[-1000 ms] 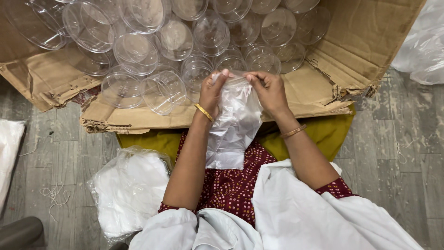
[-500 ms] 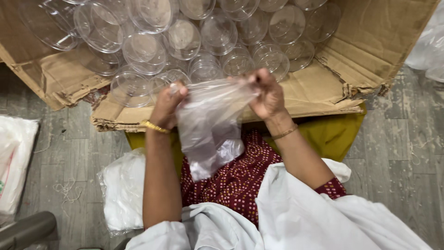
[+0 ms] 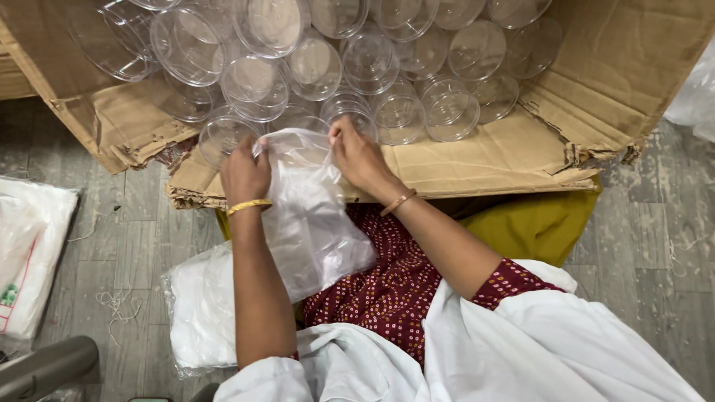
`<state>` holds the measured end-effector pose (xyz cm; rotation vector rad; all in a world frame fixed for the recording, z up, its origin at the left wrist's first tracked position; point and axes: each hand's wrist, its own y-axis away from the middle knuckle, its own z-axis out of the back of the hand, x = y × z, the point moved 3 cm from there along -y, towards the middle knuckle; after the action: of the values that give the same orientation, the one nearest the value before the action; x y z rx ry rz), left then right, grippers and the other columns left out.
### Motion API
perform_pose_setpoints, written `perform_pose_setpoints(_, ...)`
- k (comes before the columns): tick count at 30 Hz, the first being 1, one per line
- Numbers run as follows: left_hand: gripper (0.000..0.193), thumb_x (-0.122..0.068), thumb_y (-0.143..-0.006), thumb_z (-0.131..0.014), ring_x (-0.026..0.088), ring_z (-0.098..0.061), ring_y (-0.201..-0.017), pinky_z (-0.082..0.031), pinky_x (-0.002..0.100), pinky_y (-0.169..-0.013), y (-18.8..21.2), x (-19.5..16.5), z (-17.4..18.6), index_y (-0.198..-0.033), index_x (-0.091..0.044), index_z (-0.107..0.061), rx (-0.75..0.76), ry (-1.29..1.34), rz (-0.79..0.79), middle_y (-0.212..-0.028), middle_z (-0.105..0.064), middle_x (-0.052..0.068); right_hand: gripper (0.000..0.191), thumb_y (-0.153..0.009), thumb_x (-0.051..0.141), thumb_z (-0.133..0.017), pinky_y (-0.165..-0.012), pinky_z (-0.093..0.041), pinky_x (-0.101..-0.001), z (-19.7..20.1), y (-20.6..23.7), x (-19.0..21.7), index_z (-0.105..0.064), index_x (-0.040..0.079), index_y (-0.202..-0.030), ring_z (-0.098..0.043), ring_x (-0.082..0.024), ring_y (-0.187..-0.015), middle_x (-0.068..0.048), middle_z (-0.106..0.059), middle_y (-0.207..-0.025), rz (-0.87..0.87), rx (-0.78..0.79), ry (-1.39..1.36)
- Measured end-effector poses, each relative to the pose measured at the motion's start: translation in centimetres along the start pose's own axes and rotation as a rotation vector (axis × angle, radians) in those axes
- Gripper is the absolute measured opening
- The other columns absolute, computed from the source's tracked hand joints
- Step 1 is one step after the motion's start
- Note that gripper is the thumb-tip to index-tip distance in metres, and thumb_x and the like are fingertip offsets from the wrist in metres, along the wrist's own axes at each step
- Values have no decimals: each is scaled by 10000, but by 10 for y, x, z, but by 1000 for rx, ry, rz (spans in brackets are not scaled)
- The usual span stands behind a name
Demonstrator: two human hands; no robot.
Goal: The person sits on the floor in front of a large cardboard box of clear plastic containers. They open a poly bag, place a white plastic container inside it, gather and close the bag, and set the bagged container aside, repeating this for several containers.
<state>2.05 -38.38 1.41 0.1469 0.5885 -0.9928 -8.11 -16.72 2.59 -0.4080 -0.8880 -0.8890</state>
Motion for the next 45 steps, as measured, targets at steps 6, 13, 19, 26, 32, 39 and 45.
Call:
perform_pose_setpoints(6,268,-204,-1000,-569,51,-456,-683,-406,219,-597,12,-45,-57,-1252,-129,-620,391,919,-46,-886,-594,-84,128,-1072,167,-527,-582,-497,-347,62,25,-44,-577,65,-1132,-612,-150,-651,-69,-632,-786,36,-217,-31)
perform_pose_setpoints(13,185,-135,-979,-581,88,-601,-746,-498,256,-650,-1,-62,-141,-1078,-60,-719,562,1003,252,-879,-685,-2,25,-954,39,-638,-579,-489,-285,73,27,-127,-643,16,-961,-618,-122,-683,-18,-662,-807,-336,75,-857)
perform_pose_setpoints(19,248,-168,-1017,-517,123,-627,-751,-517,308,-667,11,-49,-144,-1023,-44,-731,598,887,259,-882,-711,40,147,-902,-8,-656,-755,-589,-286,63,40,-140,-688,-24,-1045,-687,-121,-890,-50,-732,-998,-108,66,-527)
perform_pose_setpoints(26,176,-72,-990,-564,109,-639,-806,-511,293,-730,16,-151,-97,-1081,-41,-711,227,761,-341,-927,-717,72,477,-906,450,-617,-882,-596,-353,98,53,-69,-640,73,-1197,-711,-184,-959,-112,-738,-1059,-316,354,-1449)
perform_pose_setpoints(32,153,-164,-1031,-607,94,-632,-876,-518,274,-792,4,-211,-120,-1054,-51,-708,318,1024,-318,-948,-717,17,469,-1059,460,-579,-759,-505,-307,113,92,-29,-774,40,-1134,-594,-151,-873,-69,-734,-1036,72,690,-467)
perform_pose_setpoints(39,388,-359,-986,-667,87,-612,-1013,-444,274,-970,14,-211,-154,-1242,-68,-673,713,1139,-103,-996,-745,11,371,-1125,279,-472,-979,-542,-298,312,170,-120,-587,19,-1363,-653,-168,-1080,-81,-668,-1261,48,-91,-807)
perform_pose_setpoints(45,416,-366,-1018,-647,114,-600,-1078,-386,330,-1063,24,-203,-170,-1277,-44,-691,751,1199,-24,-1005,-745,27,410,-1215,357,-459,-661,-502,-274,469,249,-232,-588,15,-1029,-640,-151,-755,-145,-729,-971,-318,-756,20)
